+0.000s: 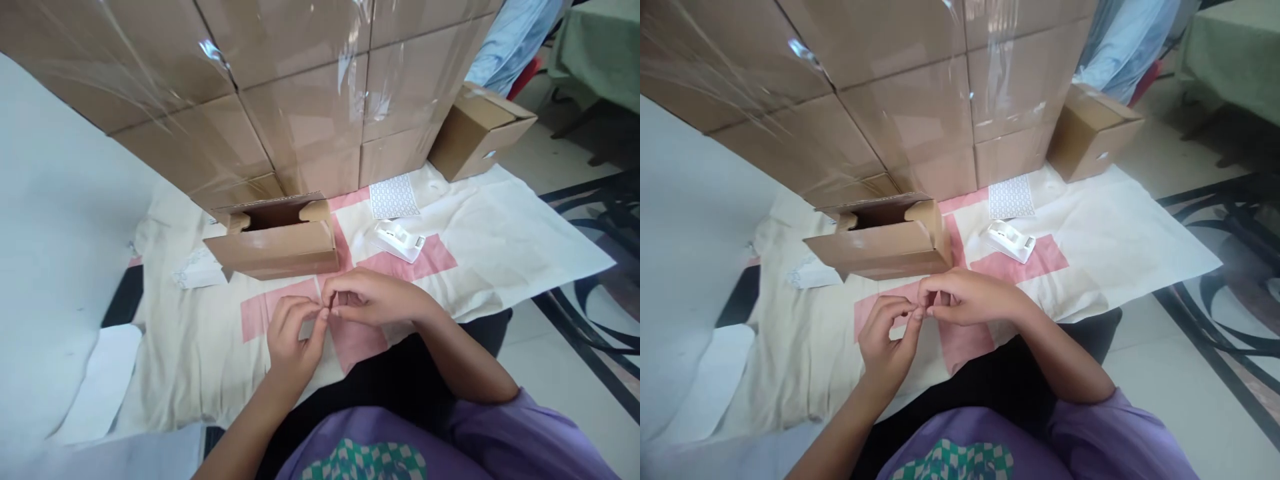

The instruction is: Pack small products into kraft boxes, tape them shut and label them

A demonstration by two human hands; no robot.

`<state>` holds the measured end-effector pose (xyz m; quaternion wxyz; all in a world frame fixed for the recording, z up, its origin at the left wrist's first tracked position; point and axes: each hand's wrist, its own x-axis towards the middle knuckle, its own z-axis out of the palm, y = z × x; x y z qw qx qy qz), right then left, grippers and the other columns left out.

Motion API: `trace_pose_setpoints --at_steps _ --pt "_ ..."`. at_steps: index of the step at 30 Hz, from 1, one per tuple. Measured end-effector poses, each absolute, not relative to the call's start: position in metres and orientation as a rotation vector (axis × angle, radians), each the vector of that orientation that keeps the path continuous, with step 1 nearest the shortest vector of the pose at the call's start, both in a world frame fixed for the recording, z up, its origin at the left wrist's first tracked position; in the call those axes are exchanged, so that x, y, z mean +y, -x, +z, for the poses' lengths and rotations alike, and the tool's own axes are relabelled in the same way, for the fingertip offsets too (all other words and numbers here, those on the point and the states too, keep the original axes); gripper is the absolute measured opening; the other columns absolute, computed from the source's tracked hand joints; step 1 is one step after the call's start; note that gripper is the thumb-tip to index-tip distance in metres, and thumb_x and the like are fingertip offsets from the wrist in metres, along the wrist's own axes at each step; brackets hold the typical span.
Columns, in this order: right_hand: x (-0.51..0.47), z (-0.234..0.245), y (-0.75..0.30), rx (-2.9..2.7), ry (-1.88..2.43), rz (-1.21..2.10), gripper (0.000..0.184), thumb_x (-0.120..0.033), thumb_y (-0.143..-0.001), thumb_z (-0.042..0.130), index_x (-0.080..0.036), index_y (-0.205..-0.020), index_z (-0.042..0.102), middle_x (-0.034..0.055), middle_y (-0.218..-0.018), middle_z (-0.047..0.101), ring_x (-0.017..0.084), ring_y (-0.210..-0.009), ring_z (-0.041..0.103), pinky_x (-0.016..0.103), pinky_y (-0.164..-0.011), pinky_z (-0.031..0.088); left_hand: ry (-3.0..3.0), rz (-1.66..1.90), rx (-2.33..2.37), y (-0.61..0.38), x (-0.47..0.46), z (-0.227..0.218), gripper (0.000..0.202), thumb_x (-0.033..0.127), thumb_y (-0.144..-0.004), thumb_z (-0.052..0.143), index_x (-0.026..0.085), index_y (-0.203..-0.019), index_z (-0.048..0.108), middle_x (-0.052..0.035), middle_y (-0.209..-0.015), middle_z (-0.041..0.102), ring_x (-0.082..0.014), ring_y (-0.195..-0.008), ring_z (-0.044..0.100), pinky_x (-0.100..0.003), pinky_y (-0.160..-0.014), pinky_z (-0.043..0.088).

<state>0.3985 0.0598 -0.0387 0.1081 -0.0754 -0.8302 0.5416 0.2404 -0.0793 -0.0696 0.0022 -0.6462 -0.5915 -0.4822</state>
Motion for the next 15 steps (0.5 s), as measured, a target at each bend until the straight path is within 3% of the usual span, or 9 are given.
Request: trace_pose_setpoints --at_steps 3,9,12,15 --pt "0.045 -0.044 -0.382 -2.549 0.245 1.440 0.008 -0.018 -0.093 0.058 -0.019 -0.096 0.066 -0.0003 -0.084 0.068 0.013 -0.073 0.060 0.024 -0.066 0.043 1.963 -1.495 -1.866 -0.229 -0.093 -0.072 0.011 0.012 -0.093 0.065 0.022 -0.095 0.060 -0.0009 -0.085 0.065 -0.0161 -0.079 0.061 -0.029 -0.070 0.051" --pt "0.025 -0.049 -0.368 -2.627 0.191 1.232 0.013 -0.016 -0.093 0.056 -0.019 -0.099 0.068 0.0009 -0.080 0.067 0.015 -0.070 0.058 0.026 -0.066 0.041 1.821 -1.487 -2.076 -0.213 -0.105 -0.075 0.012 0.029 -0.094 0.066 0.021 -0.102 0.063 -0.0039 -0.093 0.064 -0.0176 -0.080 0.061 -0.031 -0.069 0.053" --pt "0.020 -0.052 -0.362 -2.645 0.273 1.175 0.013 -0.016 -0.093 0.057 -0.020 -0.099 0.067 0.0026 -0.085 0.071 0.016 -0.074 0.061 0.027 -0.067 0.041 1.823 -1.516 -2.020 -0.211 -0.111 -0.079 0.008 0.022 -0.097 0.062 0.022 -0.090 0.065 -0.0029 -0.087 0.064 -0.0173 -0.080 0.062 -0.031 -0.070 0.054" --pt "0.013 -0.055 -0.356 -2.563 0.417 1.320 0.019 -0.019 -0.094 0.056 -0.022 -0.111 0.064 0.0015 -0.085 0.075 0.016 -0.072 0.066 0.026 -0.067 0.044 1.805 -1.455 -1.822 -0.208 -0.121 -0.083 0.010 0.014 -0.094 0.065 0.023 -0.094 0.066 -0.0028 -0.086 0.065 -0.0179 -0.079 0.064 -0.032 -0.069 0.056"
